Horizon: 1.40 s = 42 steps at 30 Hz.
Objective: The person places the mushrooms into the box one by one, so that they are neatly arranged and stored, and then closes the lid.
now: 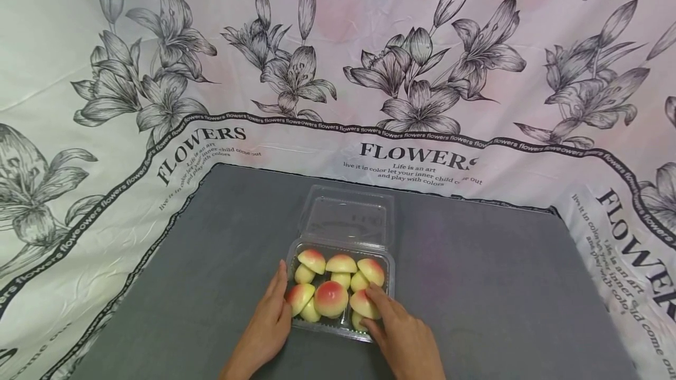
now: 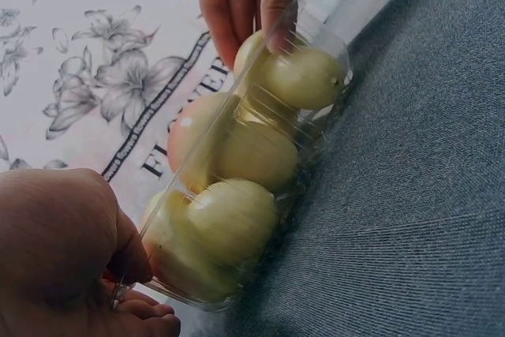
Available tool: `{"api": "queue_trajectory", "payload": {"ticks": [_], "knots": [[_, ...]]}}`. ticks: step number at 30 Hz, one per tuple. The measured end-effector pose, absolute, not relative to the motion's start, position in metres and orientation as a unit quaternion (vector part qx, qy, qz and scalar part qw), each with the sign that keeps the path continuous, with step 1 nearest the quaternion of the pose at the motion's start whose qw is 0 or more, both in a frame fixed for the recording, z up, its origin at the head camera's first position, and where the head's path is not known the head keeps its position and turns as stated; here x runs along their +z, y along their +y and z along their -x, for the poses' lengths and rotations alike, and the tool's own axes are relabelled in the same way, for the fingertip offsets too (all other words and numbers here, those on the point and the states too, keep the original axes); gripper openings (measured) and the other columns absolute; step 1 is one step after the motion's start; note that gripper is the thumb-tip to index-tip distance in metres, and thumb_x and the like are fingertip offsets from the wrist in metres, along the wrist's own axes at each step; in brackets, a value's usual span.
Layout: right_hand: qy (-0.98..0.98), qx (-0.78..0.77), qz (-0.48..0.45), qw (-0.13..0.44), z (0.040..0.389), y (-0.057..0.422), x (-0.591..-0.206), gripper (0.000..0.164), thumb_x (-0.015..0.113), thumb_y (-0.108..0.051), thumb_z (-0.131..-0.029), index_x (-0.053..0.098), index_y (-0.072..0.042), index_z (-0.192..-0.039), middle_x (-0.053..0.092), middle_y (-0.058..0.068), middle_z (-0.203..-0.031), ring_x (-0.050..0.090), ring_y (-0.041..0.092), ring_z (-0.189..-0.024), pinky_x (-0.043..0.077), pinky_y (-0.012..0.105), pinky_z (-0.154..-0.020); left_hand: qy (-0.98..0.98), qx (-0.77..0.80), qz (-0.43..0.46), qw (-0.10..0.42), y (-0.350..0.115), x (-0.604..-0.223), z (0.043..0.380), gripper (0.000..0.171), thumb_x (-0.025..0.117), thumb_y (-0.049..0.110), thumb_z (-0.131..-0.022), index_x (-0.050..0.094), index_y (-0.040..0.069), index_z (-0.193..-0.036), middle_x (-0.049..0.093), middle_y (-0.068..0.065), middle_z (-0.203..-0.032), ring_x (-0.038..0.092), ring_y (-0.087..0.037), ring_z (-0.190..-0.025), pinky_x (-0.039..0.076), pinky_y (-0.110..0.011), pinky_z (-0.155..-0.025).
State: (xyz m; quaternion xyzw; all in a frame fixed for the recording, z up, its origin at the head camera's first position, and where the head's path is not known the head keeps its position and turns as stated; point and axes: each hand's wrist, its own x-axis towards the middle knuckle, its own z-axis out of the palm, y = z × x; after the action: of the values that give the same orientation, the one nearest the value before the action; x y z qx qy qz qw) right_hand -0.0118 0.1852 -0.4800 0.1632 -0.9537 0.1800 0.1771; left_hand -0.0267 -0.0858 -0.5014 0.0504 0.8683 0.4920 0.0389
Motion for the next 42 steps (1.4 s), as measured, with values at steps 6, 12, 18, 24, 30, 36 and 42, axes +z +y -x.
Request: {"api": "queue_trajectory", "payload": {"ticks": [6,12,18,24,30,36,42], "knots": [[-0.953,0.184,-0.169,0.168,0.013,0.188,-0.478,0.064,0.096,-0.033,-0.075,0.071,-0.023,-0.133,0.08,0.0,-0.102,0.073,0.019,-0.069,0.055,0.039,-0.057,0.868,0.492,-0.053,0.037,-0.087,-0.501,0.027,0.071,0.042,-0.001,-0.106,0.007,-0.001,-0.168,0.009,-0.018,-0.176,0.016,-0.032,-0.16,0.027,-0.061,-0.122],[-0.947,0.211,-0.172,0.17,0.017,0.194,-0.476,0.057,0.093,-0.034,-0.08,0.073,-0.02,-0.132,0.081,0.003,-0.103,0.072,0.015,-0.067,0.059,0.04,-0.062,0.868,0.492,-0.055,0.035,-0.086,-0.5,0.028,0.072,0.042,-0.002,-0.105,0.007,0.0,-0.168,0.01,-0.018,-0.176,0.018,-0.031,-0.159,0.028,-0.061,-0.121],[-0.939,0.258,-0.141,0.179,0.032,0.212,-0.465,0.048,0.084,-0.031,-0.092,0.071,-0.018,-0.137,0.08,0.01,-0.112,0.079,0.029,-0.085,0.061,0.053,-0.074,0.857,0.511,-0.057,0.043,-0.086,-0.502,0.03,0.072,0.041,-0.002,-0.106,0.006,0.001,-0.169,0.009,-0.017,-0.176,0.015,-0.031,-0.159,0.026,-0.062,-0.122],[-0.938,0.287,-0.108,0.16,0.062,0.229,-0.445,0.043,0.073,-0.026,-0.102,0.067,-0.008,-0.14,0.074,0.018,-0.127,0.073,0.045,-0.109,0.056,0.063,-0.089,0.844,0.53,-0.059,0.052,-0.087,-0.502,0.033,0.073,0.04,-0.003,-0.105,0.005,0.002,-0.169,0.007,-0.019,-0.176,0.012,-0.031,-0.159,0.023,-0.062,-0.122],[-0.942,0.305,-0.097,0.098,0.096,0.243,-0.442,0.048,0.06,-0.022,-0.109,0.055,0.008,-0.146,0.066,0.027,-0.137,0.069,0.045,-0.118,0.056,0.061,-0.092,0.842,0.533,-0.058,0.054,-0.086,-0.501,0.033,0.074,0.04,-0.004,-0.104,0.005,0.004,-0.169,0.009,-0.02,-0.176,0.013,-0.03,-0.159,0.023,-0.061,-0.123],[-0.944,0.316,-0.093,0.03,0.129,0.248,-0.451,0.048,0.052,-0.019,-0.112,0.05,0.013,-0.149,0.065,0.031,-0.137,0.068,0.047,-0.118,0.056,0.059,-0.093,0.844,0.531,-0.057,0.051,-0.084,-0.501,0.033,0.076,0.041,-0.004,-0.104,0.004,0.008,-0.17,0.01,-0.019,-0.176,0.014,-0.028,-0.159,0.024,-0.06,-0.122],[-0.941,0.331,-0.074,-0.012,0.148,0.244,-0.459,0.049,0.054,-0.017,-0.111,0.05,0.013,-0.149,0.066,0.03,-0.136,0.066,0.047,-0.121,0.054,0.06,-0.098,0.846,0.527,-0.06,0.051,-0.083,-0.502,0.034,0.076,0.041,-0.004,-0.104,0.005,0.009,-0.17,0.011,-0.018,-0.176,0.016,-0.028,-0.158,0.026,-0.059,-0.122]]}}
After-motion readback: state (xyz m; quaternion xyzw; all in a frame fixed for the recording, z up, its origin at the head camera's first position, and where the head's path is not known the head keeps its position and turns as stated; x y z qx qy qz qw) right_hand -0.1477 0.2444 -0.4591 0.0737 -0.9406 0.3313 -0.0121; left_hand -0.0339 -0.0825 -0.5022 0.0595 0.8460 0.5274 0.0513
